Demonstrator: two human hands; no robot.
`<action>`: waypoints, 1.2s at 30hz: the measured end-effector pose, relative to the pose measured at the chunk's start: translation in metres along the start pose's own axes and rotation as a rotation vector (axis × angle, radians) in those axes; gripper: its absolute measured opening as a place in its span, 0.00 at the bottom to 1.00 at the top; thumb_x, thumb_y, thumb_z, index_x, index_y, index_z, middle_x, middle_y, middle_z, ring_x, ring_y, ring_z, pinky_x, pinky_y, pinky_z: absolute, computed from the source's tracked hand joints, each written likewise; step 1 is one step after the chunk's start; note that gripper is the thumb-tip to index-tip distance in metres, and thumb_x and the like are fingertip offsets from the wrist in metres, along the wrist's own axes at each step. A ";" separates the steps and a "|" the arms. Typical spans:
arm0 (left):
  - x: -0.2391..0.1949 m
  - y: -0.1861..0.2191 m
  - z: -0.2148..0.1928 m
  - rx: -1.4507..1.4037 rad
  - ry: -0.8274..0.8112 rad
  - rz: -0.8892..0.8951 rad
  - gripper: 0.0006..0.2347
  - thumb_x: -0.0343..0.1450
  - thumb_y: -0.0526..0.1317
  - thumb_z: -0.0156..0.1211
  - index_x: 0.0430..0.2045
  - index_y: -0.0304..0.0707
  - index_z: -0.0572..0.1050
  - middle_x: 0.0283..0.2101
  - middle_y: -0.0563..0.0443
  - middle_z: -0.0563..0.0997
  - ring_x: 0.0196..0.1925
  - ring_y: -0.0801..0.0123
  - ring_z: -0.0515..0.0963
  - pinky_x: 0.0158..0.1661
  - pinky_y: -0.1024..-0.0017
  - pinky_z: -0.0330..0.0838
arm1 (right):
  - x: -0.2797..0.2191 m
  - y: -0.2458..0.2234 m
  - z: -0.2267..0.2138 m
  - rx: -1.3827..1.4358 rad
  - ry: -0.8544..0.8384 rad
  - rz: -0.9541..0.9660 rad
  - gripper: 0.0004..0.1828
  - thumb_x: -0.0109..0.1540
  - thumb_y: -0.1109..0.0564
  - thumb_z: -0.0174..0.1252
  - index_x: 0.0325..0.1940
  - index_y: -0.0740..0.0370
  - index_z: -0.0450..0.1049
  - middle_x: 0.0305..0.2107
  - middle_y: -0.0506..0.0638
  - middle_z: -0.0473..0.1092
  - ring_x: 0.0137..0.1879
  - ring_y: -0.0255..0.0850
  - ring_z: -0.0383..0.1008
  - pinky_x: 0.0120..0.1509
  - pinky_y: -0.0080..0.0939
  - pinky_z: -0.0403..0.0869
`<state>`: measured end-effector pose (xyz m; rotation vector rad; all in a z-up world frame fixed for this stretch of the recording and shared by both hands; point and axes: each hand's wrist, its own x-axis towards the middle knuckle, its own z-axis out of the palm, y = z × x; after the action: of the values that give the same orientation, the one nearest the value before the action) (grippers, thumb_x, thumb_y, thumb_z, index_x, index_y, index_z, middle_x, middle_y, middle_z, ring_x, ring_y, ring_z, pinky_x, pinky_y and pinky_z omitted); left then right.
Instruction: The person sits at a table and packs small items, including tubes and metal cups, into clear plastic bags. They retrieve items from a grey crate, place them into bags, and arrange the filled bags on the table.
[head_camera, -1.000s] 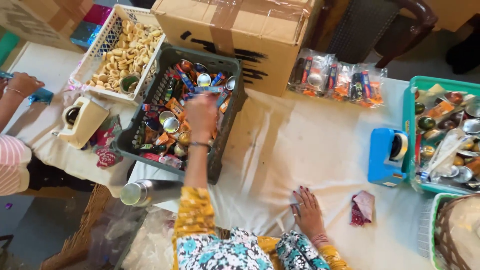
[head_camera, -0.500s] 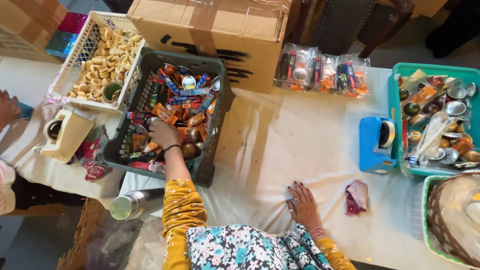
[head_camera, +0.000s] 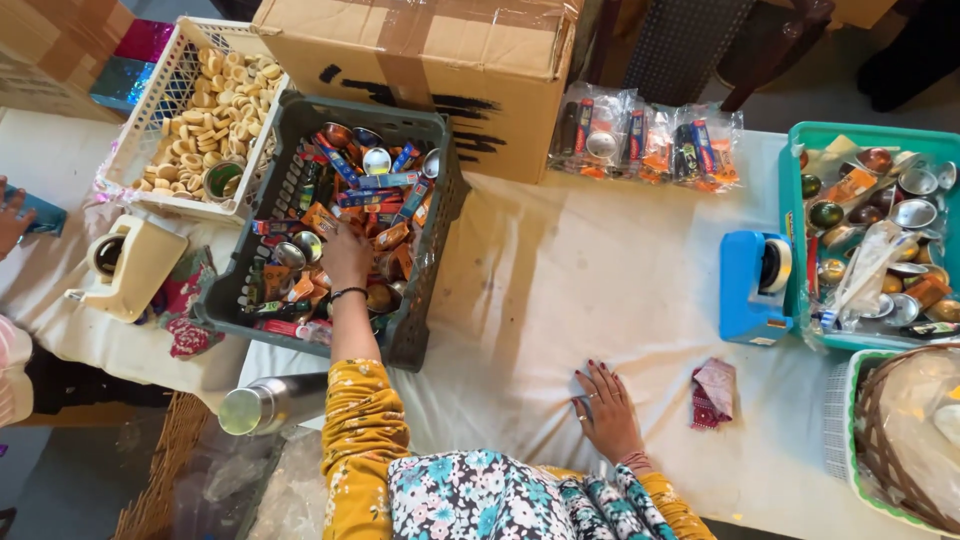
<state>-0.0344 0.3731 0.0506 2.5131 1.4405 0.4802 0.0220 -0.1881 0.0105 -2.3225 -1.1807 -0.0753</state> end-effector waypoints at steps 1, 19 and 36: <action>-0.003 0.001 -0.003 0.003 -0.002 0.000 0.14 0.70 0.40 0.61 0.47 0.32 0.75 0.52 0.32 0.76 0.48 0.36 0.78 0.47 0.45 0.73 | 0.000 0.000 0.000 0.002 -0.002 0.002 0.29 0.62 0.50 0.56 0.67 0.57 0.66 0.68 0.55 0.60 0.76 0.49 0.55 0.78 0.54 0.53; -0.001 0.029 -0.003 0.348 -0.444 -0.108 0.30 0.63 0.62 0.68 0.54 0.44 0.75 0.65 0.42 0.67 0.58 0.43 0.78 0.51 0.48 0.75 | 0.000 -0.001 -0.002 0.002 -0.038 0.033 0.28 0.63 0.49 0.55 0.67 0.55 0.66 0.68 0.54 0.60 0.76 0.49 0.55 0.78 0.54 0.53; -0.078 0.130 -0.089 -0.308 -0.355 0.171 0.20 0.73 0.54 0.54 0.40 0.33 0.79 0.42 0.31 0.82 0.46 0.41 0.82 0.44 0.50 0.77 | 0.006 0.030 0.063 0.714 -0.082 0.527 0.18 0.67 0.48 0.56 0.58 0.54 0.77 0.53 0.53 0.77 0.62 0.49 0.76 0.70 0.51 0.71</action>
<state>-0.0006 0.2419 0.1627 2.3320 0.9499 0.2420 0.0372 -0.1677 -0.0549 -1.9055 -0.4667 0.5436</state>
